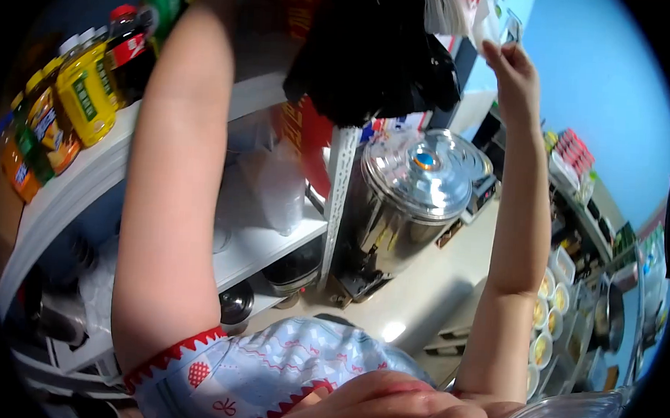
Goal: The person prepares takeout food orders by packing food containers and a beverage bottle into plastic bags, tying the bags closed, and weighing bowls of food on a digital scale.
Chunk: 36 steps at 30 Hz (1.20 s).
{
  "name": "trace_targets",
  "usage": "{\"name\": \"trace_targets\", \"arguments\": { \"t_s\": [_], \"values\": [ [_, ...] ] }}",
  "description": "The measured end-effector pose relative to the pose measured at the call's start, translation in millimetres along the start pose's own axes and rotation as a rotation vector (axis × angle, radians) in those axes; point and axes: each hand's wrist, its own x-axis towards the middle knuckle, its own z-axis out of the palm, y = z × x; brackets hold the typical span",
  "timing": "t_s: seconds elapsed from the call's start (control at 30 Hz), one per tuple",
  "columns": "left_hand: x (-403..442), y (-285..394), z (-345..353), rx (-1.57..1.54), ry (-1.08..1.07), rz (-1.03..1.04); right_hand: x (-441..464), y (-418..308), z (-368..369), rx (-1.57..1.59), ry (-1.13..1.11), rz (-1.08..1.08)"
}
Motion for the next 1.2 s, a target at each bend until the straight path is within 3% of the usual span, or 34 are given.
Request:
{"name": "trace_targets", "arguments": {
  "t_s": [0.07, 0.13, 0.2, 0.33, 0.4, 0.47, 0.53, 0.6, 0.7, 0.77, 0.8, 0.83, 0.93, 0.97, 1.0, 1.07, 1.13, 1.2],
  "values": [
    [-61.2, 37.7, -26.0, -0.212, 0.188, 0.108, -68.1, 29.3, -22.4, -0.273, 0.208, 0.122],
    [-142.0, 75.6, -51.9, -0.488, 0.127, 0.248, -160.2, 71.1, -34.5, -0.061, 0.374, 0.173],
    [-213.0, 100.6, -78.2, -0.680, 0.021, 0.357, -250.4, 90.8, -28.4, 0.377, 0.596, 0.321],
    [-304.4, 130.7, -103.6, -0.998, -0.199, 0.495, -409.4, 110.0, -32.3, 0.323, 0.899, 0.519],
    [-323.1, 144.6, -110.0, -1.130, -0.269, 0.544, -479.3, 116.0, -46.8, 0.155, 0.886, 0.648],
    [-332.0, 159.4, -114.2, -1.268, -0.315, 0.594, -509.3, 86.4, -46.0, 0.299, 1.053, 0.821],
    [-332.3, 179.7, -114.6, -1.420, -0.349, 0.633, -539.5, 73.3, -57.7, 0.315, 1.116, 0.836],
    [-329.9, 200.1, -112.0, -1.606, -0.388, 0.654, -561.2, 58.7, -66.0, 0.233, 1.068, 0.912],
    [-337.3, 256.9, -102.6, -1.913, -0.511, 0.586, -567.5, 20.0, -99.7, 0.258, 1.209, 0.837],
    [-366.8, 332.5, -79.6, -1.944, -0.659, 0.421, -566.9, -6.7, -124.7, 0.141, 1.337, 0.723],
    [-406.9, 384.1, -44.9, -1.765, -0.591, 0.402, -569.8, -24.7, -140.3, 0.109, 1.394, 0.746],
    [-435.5, 440.8, -44.6, -1.842, -0.677, 0.366, -566.1, -45.8, -155.4, 0.099, 1.435, 0.740],
    [-526.6, 594.4, -54.9, -2.072, -1.020, 0.339, -576.4, -87.3, -193.4, 0.005, 1.597, 0.742],
    [-555.0, 641.3, -54.1, -2.162, -1.220, 0.298, -582.5, -96.3, -207.4, 0.013, 1.636, 0.731],
    [-586.4, 687.1, -54.9, -2.178, -1.042, 0.340, -590.2, -100.6, -216.8, 0.010, 1.653, 0.731],
    [-642.9, 767.3, -56.4, -2.189, -1.249, 0.327, -602.4, -106.1, -234.7, 0.079, 1.753, 0.713],
    [-689.5, 829.4, -61.2, -2.110, -1.009, 0.550, -598.7, -101.2, -245.4, 0.121, 1.850, 0.681],
    [-726.0, 900.4, -79.2, -2.167, -1.044, 0.575, -605.5, -104.8, -275.1, 0.174, 1.962, 0.647]
  ]
}}
